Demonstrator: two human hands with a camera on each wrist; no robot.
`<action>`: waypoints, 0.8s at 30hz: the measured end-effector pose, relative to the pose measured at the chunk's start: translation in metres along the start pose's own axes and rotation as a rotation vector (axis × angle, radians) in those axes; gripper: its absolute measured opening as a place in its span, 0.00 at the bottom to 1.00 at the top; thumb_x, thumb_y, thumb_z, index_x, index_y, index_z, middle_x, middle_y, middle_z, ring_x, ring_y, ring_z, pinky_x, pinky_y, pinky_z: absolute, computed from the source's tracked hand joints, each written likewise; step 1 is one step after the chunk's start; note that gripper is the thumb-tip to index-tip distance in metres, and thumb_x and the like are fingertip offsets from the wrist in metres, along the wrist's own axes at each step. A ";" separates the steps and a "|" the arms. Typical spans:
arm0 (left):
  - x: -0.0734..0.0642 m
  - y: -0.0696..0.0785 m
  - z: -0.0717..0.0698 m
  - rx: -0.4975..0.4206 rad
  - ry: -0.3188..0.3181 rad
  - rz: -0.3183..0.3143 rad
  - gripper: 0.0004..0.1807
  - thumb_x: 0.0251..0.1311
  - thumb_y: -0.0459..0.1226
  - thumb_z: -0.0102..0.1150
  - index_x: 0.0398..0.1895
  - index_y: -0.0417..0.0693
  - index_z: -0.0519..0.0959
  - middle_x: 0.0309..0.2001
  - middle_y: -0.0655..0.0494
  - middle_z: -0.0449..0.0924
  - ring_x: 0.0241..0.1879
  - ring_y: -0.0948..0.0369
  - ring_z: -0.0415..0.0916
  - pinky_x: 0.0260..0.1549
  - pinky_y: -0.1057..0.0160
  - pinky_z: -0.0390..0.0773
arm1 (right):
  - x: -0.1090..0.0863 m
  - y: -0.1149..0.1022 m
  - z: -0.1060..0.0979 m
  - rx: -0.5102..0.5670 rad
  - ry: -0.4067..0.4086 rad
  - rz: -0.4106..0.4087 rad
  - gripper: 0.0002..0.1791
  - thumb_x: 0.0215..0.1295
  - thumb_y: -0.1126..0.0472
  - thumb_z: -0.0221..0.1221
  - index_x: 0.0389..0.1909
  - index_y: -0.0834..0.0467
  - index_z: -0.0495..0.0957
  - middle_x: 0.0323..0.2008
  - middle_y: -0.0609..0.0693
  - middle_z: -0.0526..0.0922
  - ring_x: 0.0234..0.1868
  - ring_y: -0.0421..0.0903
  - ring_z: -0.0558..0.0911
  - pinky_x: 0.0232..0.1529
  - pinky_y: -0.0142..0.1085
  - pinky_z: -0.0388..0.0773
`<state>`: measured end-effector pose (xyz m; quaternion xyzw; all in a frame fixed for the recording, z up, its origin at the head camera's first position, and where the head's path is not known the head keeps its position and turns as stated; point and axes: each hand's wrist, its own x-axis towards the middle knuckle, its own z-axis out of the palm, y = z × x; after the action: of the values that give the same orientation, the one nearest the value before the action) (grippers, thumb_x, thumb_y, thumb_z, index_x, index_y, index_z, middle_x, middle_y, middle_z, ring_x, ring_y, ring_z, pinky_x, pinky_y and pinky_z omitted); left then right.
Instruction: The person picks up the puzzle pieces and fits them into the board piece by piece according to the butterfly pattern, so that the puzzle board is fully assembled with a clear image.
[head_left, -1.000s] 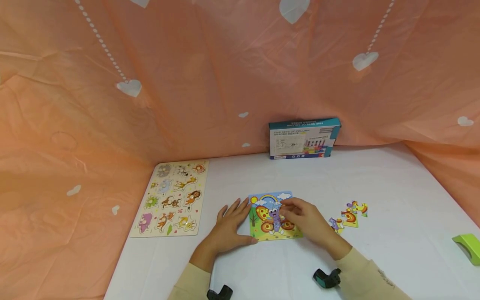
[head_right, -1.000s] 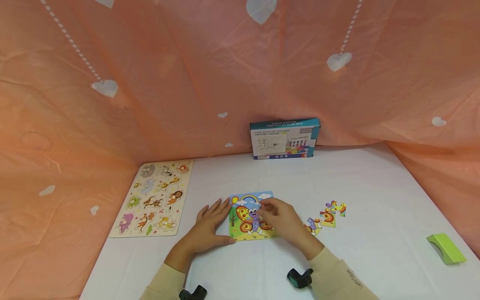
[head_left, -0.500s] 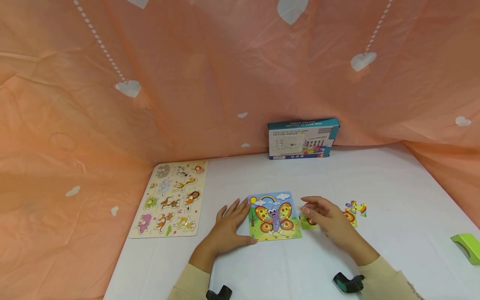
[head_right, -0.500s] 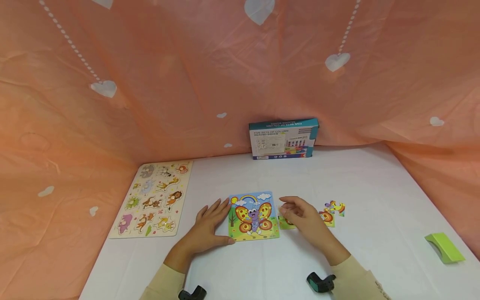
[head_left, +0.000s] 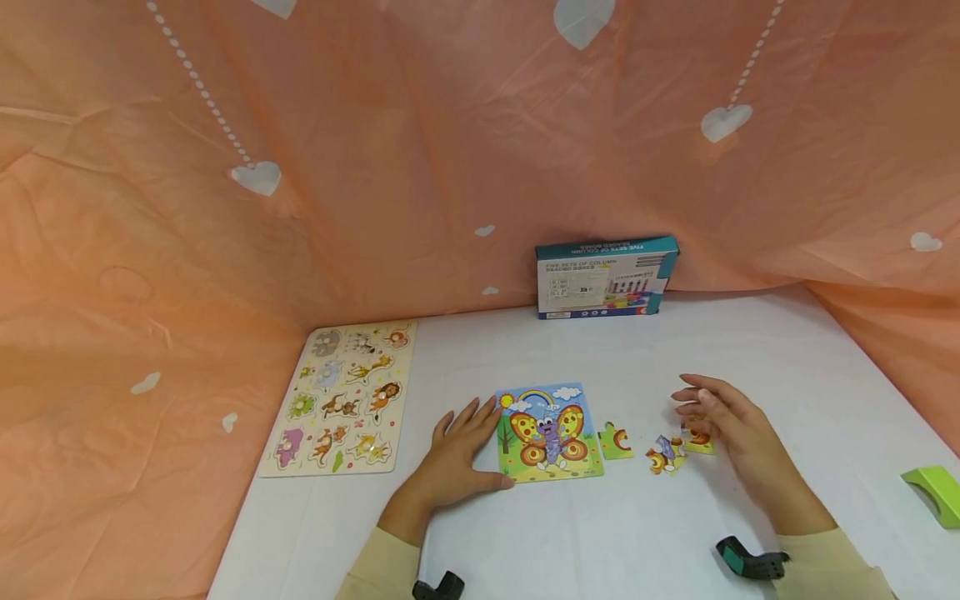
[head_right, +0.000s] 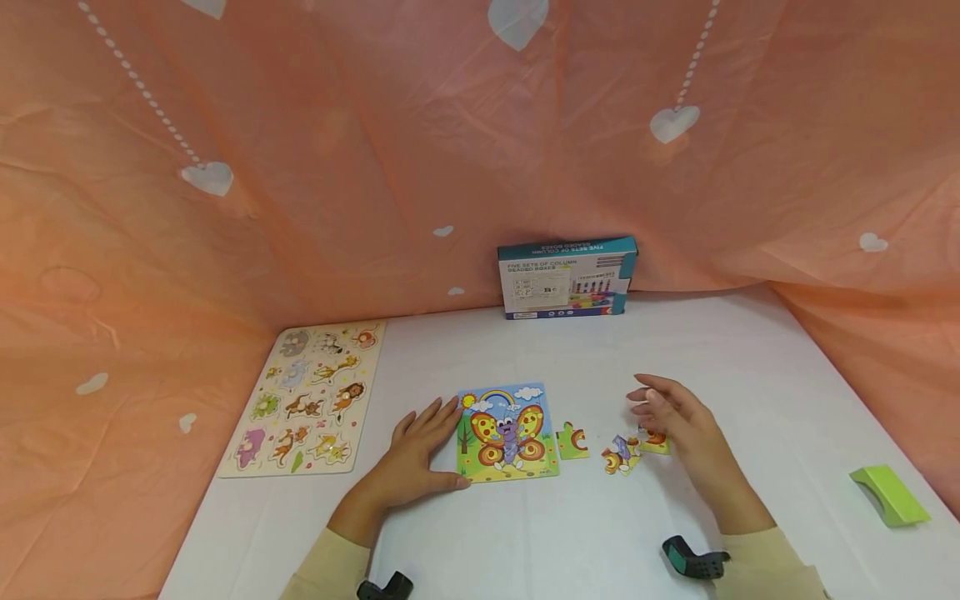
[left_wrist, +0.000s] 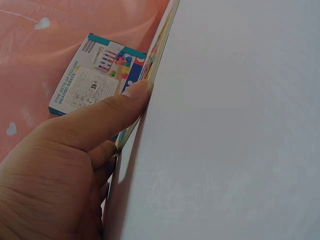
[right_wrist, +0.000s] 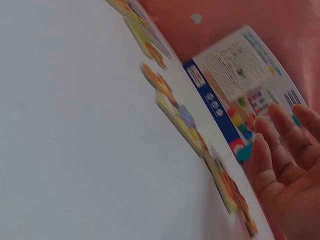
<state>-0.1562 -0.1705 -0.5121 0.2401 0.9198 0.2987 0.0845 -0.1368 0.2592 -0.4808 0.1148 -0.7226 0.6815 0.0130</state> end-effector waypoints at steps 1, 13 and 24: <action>0.000 0.000 0.000 -0.002 0.000 0.000 0.60 0.56 0.61 0.78 0.87 0.48 0.61 0.87 0.60 0.49 0.86 0.51 0.38 0.79 0.37 0.33 | -0.001 0.000 -0.005 0.034 0.008 -0.019 0.21 0.91 0.61 0.44 0.75 0.60 0.74 0.58 0.54 0.85 0.56 0.45 0.85 0.55 0.30 0.82; 0.000 0.001 0.000 0.002 -0.005 0.001 0.60 0.57 0.61 0.77 0.87 0.48 0.60 0.88 0.59 0.48 0.86 0.51 0.38 0.79 0.38 0.33 | -0.008 0.008 -0.041 0.207 0.133 -0.114 0.22 0.91 0.62 0.40 0.73 0.58 0.77 0.58 0.50 0.86 0.60 0.43 0.84 0.59 0.29 0.79; 0.000 0.001 -0.001 -0.004 -0.004 0.001 0.60 0.57 0.61 0.77 0.87 0.48 0.60 0.88 0.59 0.49 0.86 0.52 0.38 0.79 0.38 0.32 | -0.006 0.022 -0.050 -0.477 0.080 0.130 0.31 0.86 0.54 0.57 0.79 0.67 0.67 0.64 0.56 0.81 0.58 0.37 0.77 0.52 0.16 0.68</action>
<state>-0.1559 -0.1702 -0.5108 0.2411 0.9189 0.3001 0.0867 -0.1419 0.3100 -0.5002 0.0347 -0.8678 0.4950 0.0248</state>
